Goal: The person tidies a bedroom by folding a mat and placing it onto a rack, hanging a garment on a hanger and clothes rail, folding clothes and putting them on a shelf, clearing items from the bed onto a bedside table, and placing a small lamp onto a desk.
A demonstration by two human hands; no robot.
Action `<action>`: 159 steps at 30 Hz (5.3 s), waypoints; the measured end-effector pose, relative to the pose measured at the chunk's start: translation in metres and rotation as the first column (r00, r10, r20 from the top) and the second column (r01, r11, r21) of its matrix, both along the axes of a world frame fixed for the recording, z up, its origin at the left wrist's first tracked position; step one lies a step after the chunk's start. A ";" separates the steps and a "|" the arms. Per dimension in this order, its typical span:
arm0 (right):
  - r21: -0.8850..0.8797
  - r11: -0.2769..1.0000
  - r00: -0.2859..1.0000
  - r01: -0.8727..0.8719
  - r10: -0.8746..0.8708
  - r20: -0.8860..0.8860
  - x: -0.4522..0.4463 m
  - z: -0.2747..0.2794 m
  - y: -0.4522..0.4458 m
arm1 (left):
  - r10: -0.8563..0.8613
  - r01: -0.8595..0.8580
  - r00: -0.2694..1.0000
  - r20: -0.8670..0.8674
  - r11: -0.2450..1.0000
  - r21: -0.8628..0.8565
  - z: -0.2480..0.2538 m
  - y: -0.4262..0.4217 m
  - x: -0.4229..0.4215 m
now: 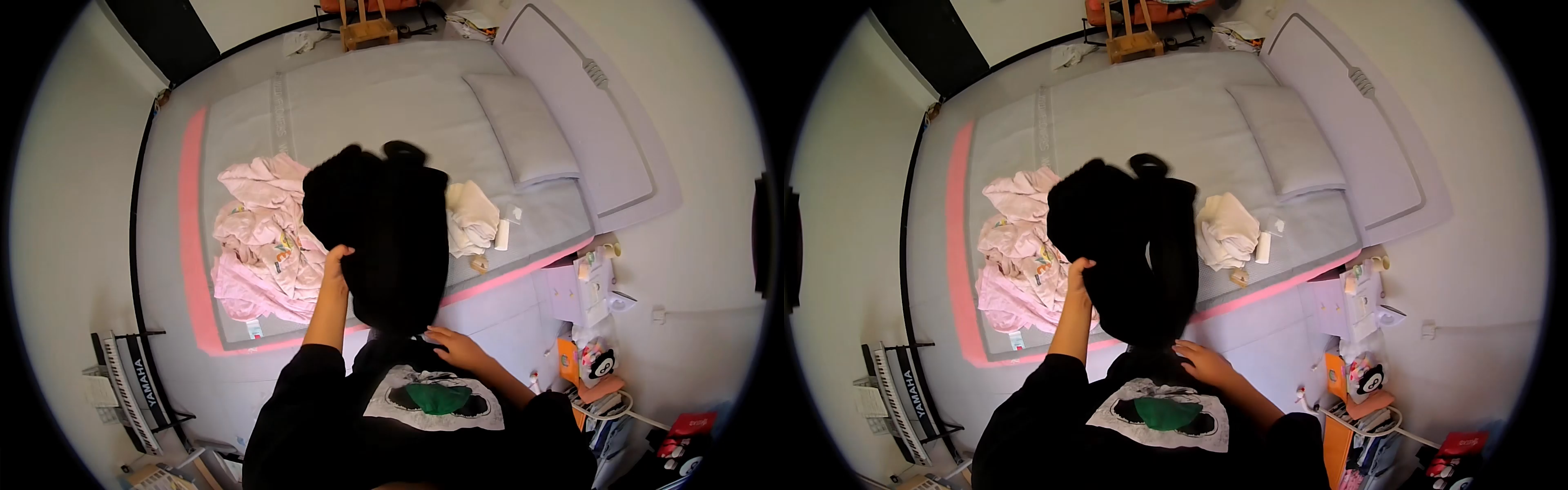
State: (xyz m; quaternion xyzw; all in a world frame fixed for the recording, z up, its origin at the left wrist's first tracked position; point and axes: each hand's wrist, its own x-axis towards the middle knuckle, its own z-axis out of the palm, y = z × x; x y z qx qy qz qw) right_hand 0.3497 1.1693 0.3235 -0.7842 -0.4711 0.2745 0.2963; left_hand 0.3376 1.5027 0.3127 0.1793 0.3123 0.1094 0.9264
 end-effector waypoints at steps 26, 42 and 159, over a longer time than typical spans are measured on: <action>0.265 0.895 0.655 0.360 -0.039 -0.755 0.129 0.074 0.155 | -0.495 0.114 0.867 -0.064 0.072 0.991 -0.038 0.084 -0.044; 0.230 0.575 0.205 0.785 0.110 -0.973 0.072 0.116 0.034 | -0.867 0.385 0.477 -0.145 0.057 0.921 0.164 0.011 -0.024; 0.841 -0.101 -0.838 0.532 -0.203 0.506 -0.532 0.293 -1.080 | -0.925 0.452 -0.313 0.218 0.057 0.890 0.148 -1.139 -0.202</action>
